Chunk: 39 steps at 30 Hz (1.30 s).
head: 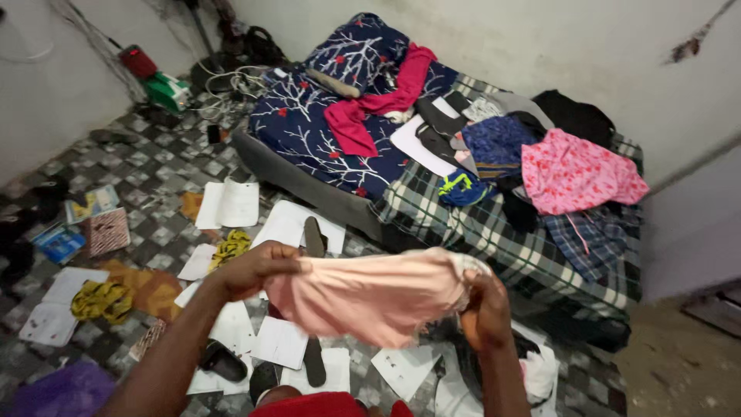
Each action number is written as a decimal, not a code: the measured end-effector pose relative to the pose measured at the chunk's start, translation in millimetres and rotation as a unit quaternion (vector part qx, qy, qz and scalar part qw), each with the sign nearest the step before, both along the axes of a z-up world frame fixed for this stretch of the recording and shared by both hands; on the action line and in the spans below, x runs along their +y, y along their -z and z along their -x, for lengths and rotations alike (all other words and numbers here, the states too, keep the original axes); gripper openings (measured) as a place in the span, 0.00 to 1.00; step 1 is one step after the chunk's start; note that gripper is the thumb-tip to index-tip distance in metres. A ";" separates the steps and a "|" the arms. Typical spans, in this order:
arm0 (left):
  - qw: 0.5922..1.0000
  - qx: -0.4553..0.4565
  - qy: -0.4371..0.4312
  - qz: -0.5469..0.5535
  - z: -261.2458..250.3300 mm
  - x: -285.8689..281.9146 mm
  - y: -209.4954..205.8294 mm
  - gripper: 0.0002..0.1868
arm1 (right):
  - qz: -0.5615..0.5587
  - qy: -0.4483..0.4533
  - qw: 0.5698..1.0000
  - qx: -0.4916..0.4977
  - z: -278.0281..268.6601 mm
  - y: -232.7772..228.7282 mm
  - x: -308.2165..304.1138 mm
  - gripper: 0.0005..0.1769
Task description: The person picks up a white top, plaid shorts, a pink garment, a black bra, and a turquoise cloth from the floor, folds them by hand, and places them into a black plastic bag.
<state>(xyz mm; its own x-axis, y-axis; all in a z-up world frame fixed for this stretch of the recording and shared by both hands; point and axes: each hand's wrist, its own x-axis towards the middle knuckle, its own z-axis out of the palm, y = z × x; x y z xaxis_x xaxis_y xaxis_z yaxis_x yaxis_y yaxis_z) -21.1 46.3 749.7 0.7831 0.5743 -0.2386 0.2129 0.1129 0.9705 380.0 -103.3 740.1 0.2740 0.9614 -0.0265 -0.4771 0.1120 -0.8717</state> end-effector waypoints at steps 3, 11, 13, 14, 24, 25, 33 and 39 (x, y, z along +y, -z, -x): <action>0.903 -0.270 -0.103 0.318 -26.5 -30.8 -3.9 0.23 | 0.060 0.056 0.995 0.055 25.0 -15.3 11.7 0.18; 0.839 -0.336 -0.175 0.390 -93.2 -92.8 -10.5 0.31 | 0.095 -0.015 0.969 -0.228 130.8 -2.0 -5.8 0.15; 0.883 -0.212 -0.228 0.352 -98.9 -96.4 -5.7 0.26 | 0.072 -0.077 0.941 -0.322 143.9 0.5 -16.7 0.16; 0.909 -0.087 -0.277 0.300 -100.6 -94.9 -1.0 0.24 | -0.061 -0.101 0.872 -0.475 145.5 0.3 -22.8 0.15; 0.794 -0.334 -0.184 0.473 -70.2 -75.5 8.5 0.28 | 0.310 -0.024 0.949 0.047 137.6 13.9 -17.6 0.31; 0.803 -0.321 -0.172 0.471 -69.5 -73.2 14.0 0.29 | 0.310 -0.014 0.949 0.050 140.0 16.8 -16.4 0.31; 0.971 0.004 -0.232 0.062 -54.5 -18.5 58.4 0.47 | 0.333 0.091 0.938 -0.036 172.4 62.7 22.5 0.30; 0.988 -0.005 -0.046 0.147 -46.8 -1.2 58.3 0.33 | 0.130 0.078 0.980 -0.128 195.5 88.2 39.2 0.27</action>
<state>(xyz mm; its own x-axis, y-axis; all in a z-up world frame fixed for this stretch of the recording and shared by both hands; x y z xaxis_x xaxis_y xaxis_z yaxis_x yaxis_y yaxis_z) 25.7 45.1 691.4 0.7340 0.5509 -0.3971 0.1784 0.4078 0.8955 184.5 -64.1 651.9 0.4462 0.8774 -0.1762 -0.2338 -0.0757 -0.9693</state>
